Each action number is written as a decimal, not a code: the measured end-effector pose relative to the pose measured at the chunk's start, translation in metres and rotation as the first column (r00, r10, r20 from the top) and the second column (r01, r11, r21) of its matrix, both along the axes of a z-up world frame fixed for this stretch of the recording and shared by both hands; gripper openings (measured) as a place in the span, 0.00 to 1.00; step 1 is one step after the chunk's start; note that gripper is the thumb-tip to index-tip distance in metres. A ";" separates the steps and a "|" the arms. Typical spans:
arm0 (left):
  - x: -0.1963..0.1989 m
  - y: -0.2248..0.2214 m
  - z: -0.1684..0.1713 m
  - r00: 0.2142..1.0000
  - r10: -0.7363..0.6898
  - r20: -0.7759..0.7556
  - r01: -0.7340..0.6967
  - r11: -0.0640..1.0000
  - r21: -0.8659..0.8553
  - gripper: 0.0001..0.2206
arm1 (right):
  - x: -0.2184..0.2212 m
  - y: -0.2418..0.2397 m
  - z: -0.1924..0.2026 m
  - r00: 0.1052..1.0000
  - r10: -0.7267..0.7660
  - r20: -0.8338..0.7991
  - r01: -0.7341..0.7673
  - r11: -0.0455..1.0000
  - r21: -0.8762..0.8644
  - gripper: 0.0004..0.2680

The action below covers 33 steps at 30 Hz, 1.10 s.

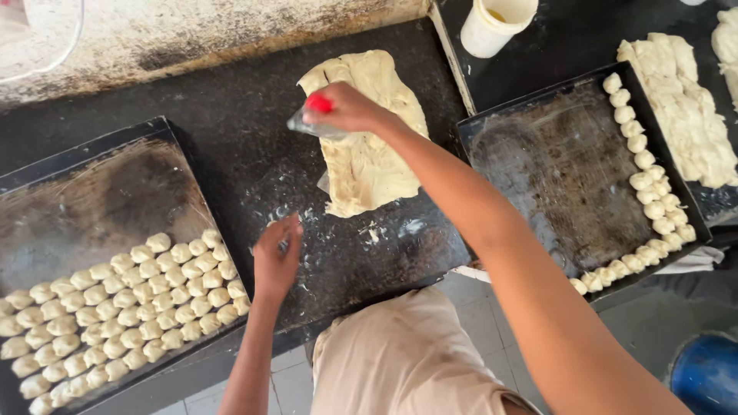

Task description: The person shapes small pieces of dough into balls by hand and places them in rows on metal baking trays.

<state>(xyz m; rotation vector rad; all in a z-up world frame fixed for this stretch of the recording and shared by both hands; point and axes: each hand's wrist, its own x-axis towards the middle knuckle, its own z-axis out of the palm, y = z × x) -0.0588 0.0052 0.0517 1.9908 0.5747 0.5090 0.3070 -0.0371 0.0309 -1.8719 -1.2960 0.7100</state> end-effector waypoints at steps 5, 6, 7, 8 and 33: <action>0.125 0.037 -0.074 0.977 -0.155 -0.143 0.156 0.988 -0.002 0.12 | -0.007 -0.093 0.032 0.814 -0.415 0.406 0.211 0.863 0.458 0.09; 0.160 0.041 -0.091 0.989 -0.125 -0.083 0.103 0.969 -0.224 0.11 | -0.012 -0.104 0.036 0.748 -0.431 0.505 0.180 0.863 0.471 0.13; 0.191 0.042 -0.106 0.996 -0.082 -0.035 0.058 0.897 -0.438 0.11 | -0.019 -0.114 0.037 0.669 -0.444 0.596 0.146 0.865 0.480 0.17; 0.222 0.043 -0.118 0.993 0.016 -0.117 -0.066 0.899 -0.433 0.17 | -0.023 -0.120 0.038 0.578 -0.452 0.680 0.105 0.867 0.487 0.21; -0.064 -0.025 -0.051 0.972 -0.083 -0.218 0.128 0.972 0.199 0.38 | -0.174 -0.129 -0.011 0.903 0.130 0.410 -0.050 0.979 -0.200 0.28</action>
